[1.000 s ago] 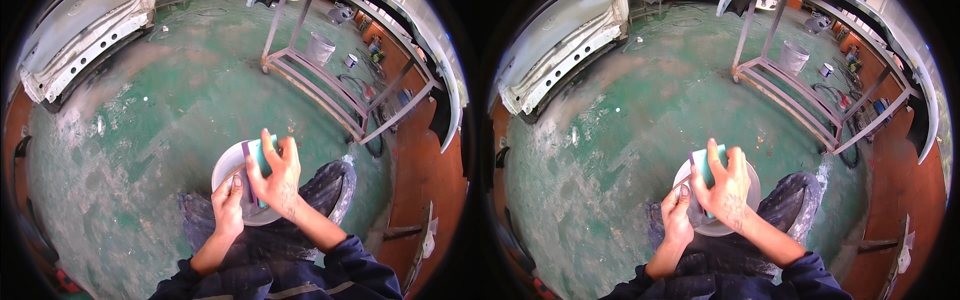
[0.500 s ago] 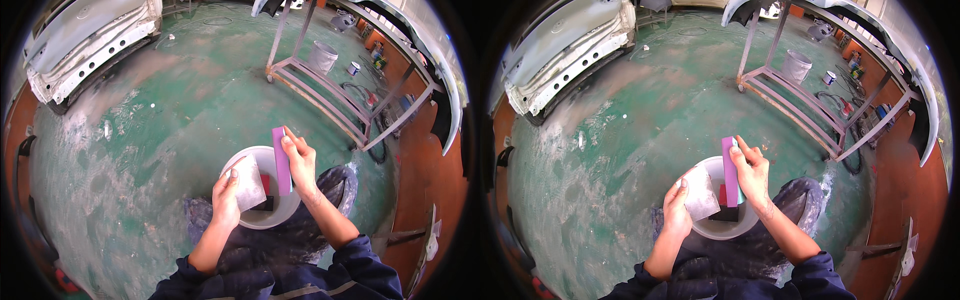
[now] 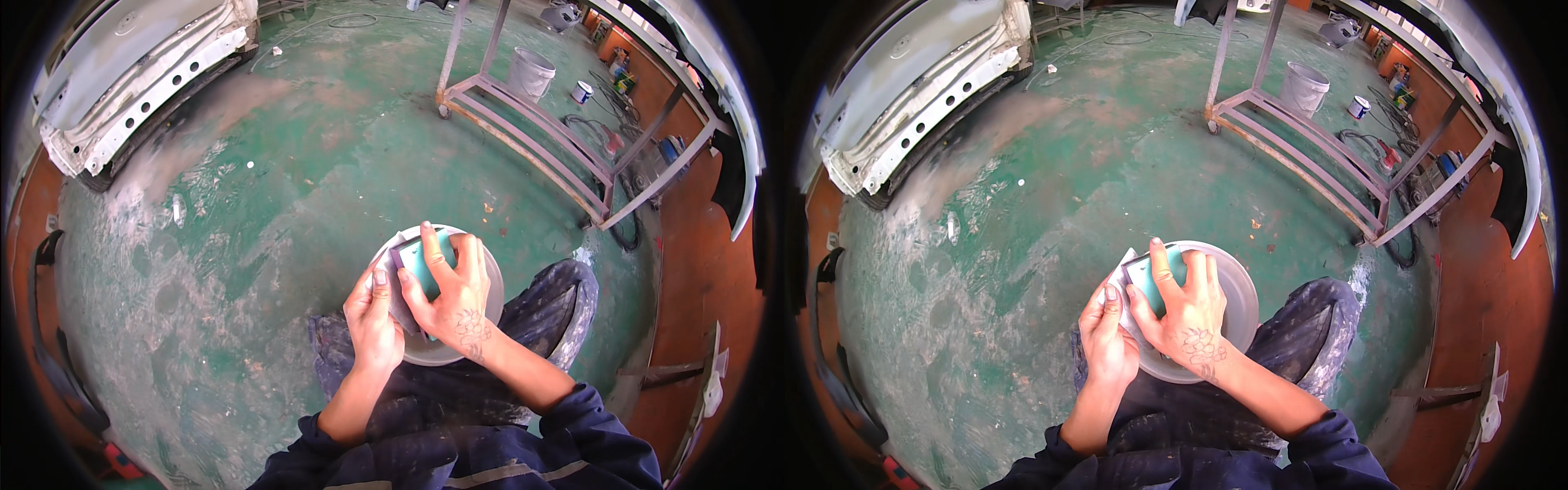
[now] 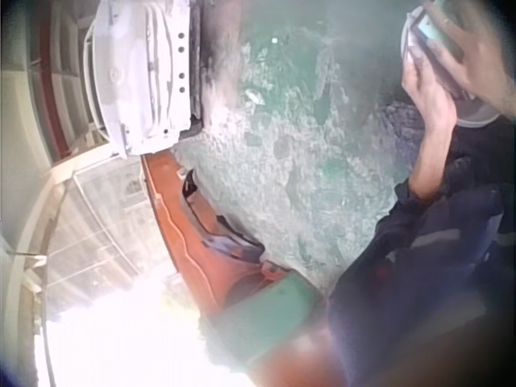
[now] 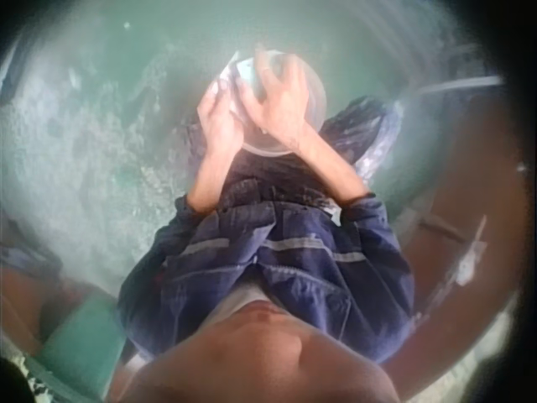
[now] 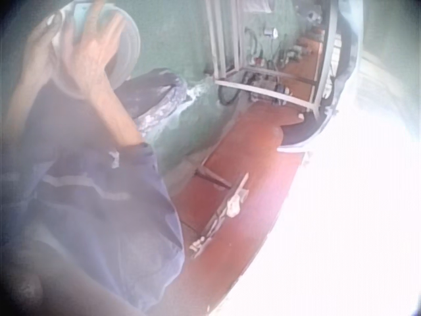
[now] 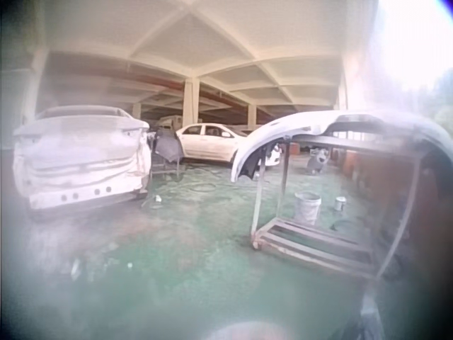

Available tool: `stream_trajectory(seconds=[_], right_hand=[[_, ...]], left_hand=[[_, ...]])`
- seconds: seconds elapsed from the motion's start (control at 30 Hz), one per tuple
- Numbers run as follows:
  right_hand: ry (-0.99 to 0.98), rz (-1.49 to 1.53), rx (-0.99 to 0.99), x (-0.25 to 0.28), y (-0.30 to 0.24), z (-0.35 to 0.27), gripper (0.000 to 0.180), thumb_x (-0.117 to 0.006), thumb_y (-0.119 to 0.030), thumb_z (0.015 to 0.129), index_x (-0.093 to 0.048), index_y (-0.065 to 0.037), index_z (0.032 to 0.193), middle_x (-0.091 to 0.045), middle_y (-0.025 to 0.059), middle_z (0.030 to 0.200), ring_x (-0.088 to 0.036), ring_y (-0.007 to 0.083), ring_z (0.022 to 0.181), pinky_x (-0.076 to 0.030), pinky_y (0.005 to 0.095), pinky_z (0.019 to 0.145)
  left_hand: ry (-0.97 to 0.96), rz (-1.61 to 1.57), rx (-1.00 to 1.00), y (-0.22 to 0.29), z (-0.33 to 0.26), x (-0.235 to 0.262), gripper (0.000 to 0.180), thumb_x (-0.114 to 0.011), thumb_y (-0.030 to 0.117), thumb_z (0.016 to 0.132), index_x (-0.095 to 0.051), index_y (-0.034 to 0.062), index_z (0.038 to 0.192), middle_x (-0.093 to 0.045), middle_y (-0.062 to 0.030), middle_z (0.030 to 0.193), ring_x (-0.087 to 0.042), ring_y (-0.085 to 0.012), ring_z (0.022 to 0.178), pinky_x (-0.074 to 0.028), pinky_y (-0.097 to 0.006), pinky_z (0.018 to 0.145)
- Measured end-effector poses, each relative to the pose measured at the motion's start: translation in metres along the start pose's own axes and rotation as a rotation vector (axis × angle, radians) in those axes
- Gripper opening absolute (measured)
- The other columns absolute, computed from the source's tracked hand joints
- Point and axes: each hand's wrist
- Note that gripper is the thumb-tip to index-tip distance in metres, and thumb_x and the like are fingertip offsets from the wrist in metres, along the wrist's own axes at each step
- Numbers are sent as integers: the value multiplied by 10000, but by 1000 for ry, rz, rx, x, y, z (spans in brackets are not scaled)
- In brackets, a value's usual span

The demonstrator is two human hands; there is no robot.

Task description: The person applies filler to a white car bumper using a putty knife and then sands the surface with a sanding block. The person later cleans the sanding block in a bucket of water.

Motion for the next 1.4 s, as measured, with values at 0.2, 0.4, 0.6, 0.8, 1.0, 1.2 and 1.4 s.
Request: stream_trajectory(seconds=[0.2, 0.4, 0.6, 0.8, 1.0, 1.2, 1.4], right_hand=[[-72, -19, 67, 7, 1, -34, 652, -820, -209, 723, -646, 25, 1306, -536, 225, 1035, -570, 357, 910, -513, 439, 730], [-13, -64, 122, 6, -1, 8, 655, -817, -275, 754, -636, -22, 1330, -529, 220, 1068, -544, 354, 866, -502, 440, 647], [-26, -91, 68, 8, 14, 2, 609, -799, -258, 772, -641, -5, 1303, -514, 201, 1007, -551, 368, 884, -504, 435, 654], [-57, -27, 93, 8, 14, -32, 612, -799, -199, 753, -652, 42, 1295, -531, 219, 985, -557, 359, 860, -490, 455, 731], [9, -30, 0, -5, 14, 14, 600, -800, -240, 774, -647, 23, 1292, -507, 207, 981, -554, 361, 897, -496, 460, 685], [55, -27, -52, -17, 23, 42, 564, -777, -244, 800, -655, 37, 1274, -510, 190, 940, -558, 346, 862, -498, 428, 696], [177, 578, -578, -10, 54, 66, 499, -703, -284, 948, -640, -17, 1364, -537, 55, 903, -542, 116, 785, -480, 299, 699]], left_hand=[[113, 104, -35, -5, -1, 10, 337, -551, 160, 1073, -609, -78, 1304, -680, -98, 1171, -613, -132, 1061, -498, -297, 957], [125, 215, -47, -2, -1, 3, 269, -571, 154, 1061, -660, -55, 1206, -705, -63, 1062, -621, -102, 963, -499, -261, 870], [113, 261, -1, -19, -14, -4, 251, -608, 115, 1042, -681, -67, 1200, -686, -21, 1003, -564, -66, 909, -475, -236, 831], [93, 270, 75, 0, 3, 6, 246, -577, 137, 1060, -690, -52, 1171, -689, -28, 1004, -581, -71, 898, -490, -252, 823], [56, 256, 59, -5, 2, -4, 260, -567, 160, 1067, -691, -62, 1123, -683, -10, 992, -564, -63, 917, -459, -244, 828], [60, 380, 34, -20, -5, 0, 263, -583, 180, 1065, -697, -51, 1122, -637, 31, 934, -498, -42, 862, -437, -235, 789], [49, 239, 42, 5, 13, 13, 323, -553, 226, 1074, -633, -10, 1280, -670, -34, 1173, -580, -125, 1103, -438, -308, 1002]])
Point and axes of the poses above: each hand's wrist, its own z-axis towards the middle knuckle, its own x-axis out of the back of the hand, y = z × x
